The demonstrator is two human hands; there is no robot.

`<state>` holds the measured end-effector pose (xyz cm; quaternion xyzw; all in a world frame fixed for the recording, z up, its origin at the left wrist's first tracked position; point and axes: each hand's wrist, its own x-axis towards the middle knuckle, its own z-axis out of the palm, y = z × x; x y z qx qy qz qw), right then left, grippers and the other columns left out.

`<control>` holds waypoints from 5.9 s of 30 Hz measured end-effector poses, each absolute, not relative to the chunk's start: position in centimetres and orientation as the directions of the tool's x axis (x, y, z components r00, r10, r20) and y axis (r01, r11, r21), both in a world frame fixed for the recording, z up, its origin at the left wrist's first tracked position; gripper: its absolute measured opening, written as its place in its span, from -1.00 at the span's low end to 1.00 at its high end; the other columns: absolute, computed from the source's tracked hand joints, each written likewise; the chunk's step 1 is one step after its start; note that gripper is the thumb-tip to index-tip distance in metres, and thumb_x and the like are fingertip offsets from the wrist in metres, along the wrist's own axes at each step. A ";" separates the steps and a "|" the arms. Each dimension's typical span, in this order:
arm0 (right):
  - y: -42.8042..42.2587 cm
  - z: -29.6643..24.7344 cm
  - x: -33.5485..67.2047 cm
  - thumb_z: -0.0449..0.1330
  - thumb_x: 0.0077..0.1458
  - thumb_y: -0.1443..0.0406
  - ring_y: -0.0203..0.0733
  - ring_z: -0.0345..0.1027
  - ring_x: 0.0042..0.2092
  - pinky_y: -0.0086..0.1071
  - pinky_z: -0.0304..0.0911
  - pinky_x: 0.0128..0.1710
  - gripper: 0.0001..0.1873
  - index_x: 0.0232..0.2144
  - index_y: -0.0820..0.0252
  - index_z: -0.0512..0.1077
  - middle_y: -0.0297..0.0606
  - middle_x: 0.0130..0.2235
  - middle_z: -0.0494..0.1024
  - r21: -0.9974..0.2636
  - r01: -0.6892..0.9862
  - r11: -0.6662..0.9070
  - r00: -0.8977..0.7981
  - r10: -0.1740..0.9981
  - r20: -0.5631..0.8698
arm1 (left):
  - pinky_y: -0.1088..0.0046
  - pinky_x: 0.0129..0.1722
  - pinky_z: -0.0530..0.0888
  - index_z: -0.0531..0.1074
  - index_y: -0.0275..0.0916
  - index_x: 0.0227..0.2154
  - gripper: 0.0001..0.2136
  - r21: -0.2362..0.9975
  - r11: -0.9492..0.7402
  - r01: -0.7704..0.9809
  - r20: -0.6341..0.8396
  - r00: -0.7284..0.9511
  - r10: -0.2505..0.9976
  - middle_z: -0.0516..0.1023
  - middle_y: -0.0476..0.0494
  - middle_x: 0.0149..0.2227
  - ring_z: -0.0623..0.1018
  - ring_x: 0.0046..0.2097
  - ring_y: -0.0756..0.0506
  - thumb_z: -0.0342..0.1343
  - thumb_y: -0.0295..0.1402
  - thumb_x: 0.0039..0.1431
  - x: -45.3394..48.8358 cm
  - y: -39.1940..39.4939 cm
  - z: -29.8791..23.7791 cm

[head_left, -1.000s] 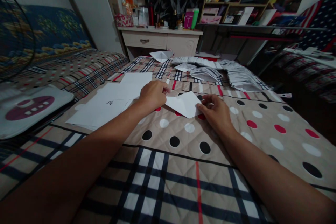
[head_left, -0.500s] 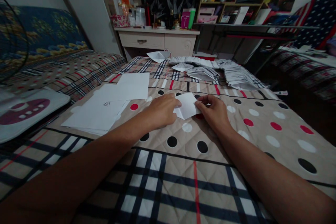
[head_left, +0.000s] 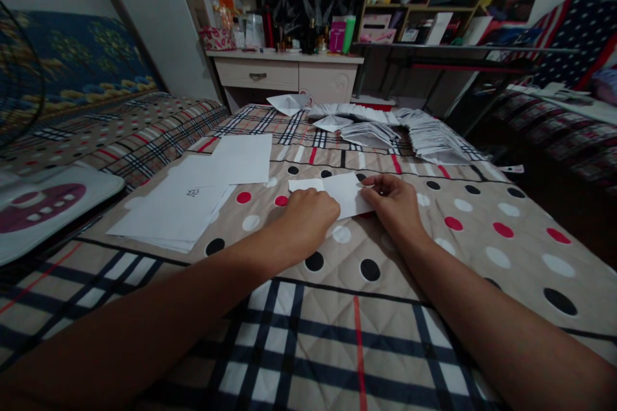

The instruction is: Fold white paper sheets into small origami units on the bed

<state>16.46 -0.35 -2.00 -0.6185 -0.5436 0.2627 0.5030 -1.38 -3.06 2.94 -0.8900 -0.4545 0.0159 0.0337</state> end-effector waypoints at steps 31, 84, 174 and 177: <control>-0.8 -1.4 16.1 0.25 -0.06 0.15 -0.37 0.12 -0.62 -0.46 0.06 -0.63 -0.77 -0.47 0.23 0.45 -0.41 -0.62 0.37 -0.964 0.225 0.145 0.259 0.944 0.202 | 0.33 -0.09 0.48 0.61 -0.27 -0.26 -0.81 0.413 -0.648 0.640 0.391 0.518 0.760 0.65 -0.20 -0.21 0.60 -0.16 -0.14 0.30 -0.29 0.09 -3.4 1.3 -0.9; -1.6 -1.3 15.6 0.30 0.04 0.00 -0.30 0.34 -0.52 -0.47 0.23 -0.54 -0.62 -0.50 0.20 0.55 -0.26 -0.54 0.54 -0.973 0.005 0.233 0.074 0.970 0.232 | 0.44 -0.35 0.40 0.58 -0.28 -0.42 -0.88 0.408 -0.707 0.578 0.497 0.508 0.703 0.61 -0.12 -0.39 0.53 -0.39 -0.04 0.13 -0.51 0.06 -3.4 0.9 -0.9; 1.7 -2.4 15.9 0.34 -0.07 0.23 -0.14 0.44 -0.34 -0.29 0.29 -0.31 -0.75 -0.29 0.21 0.58 -0.24 -0.34 0.63 -0.777 0.565 0.278 -0.033 0.948 0.315 | 0.41 -0.22 0.45 0.48 -0.25 -0.17 -0.60 0.757 -0.453 0.471 0.207 0.485 0.850 0.57 -0.07 -0.26 0.52 -0.24 -0.05 0.35 -0.50 -0.16 -5.2 3.0 -1.4; 2.0 -2.4 15.8 0.36 -0.08 0.24 -0.10 0.46 -0.25 -0.24 0.30 -0.23 -0.70 -0.24 0.19 0.57 -0.21 -0.27 0.62 -0.769 0.575 0.278 -0.033 0.947 0.318 | 0.41 -0.20 0.46 0.44 -0.18 -0.06 -0.50 0.752 -0.466 0.465 0.201 0.512 0.835 0.56 -0.04 -0.25 0.52 -0.23 -0.04 0.33 -0.54 -0.15 -5.3 2.8 -0.8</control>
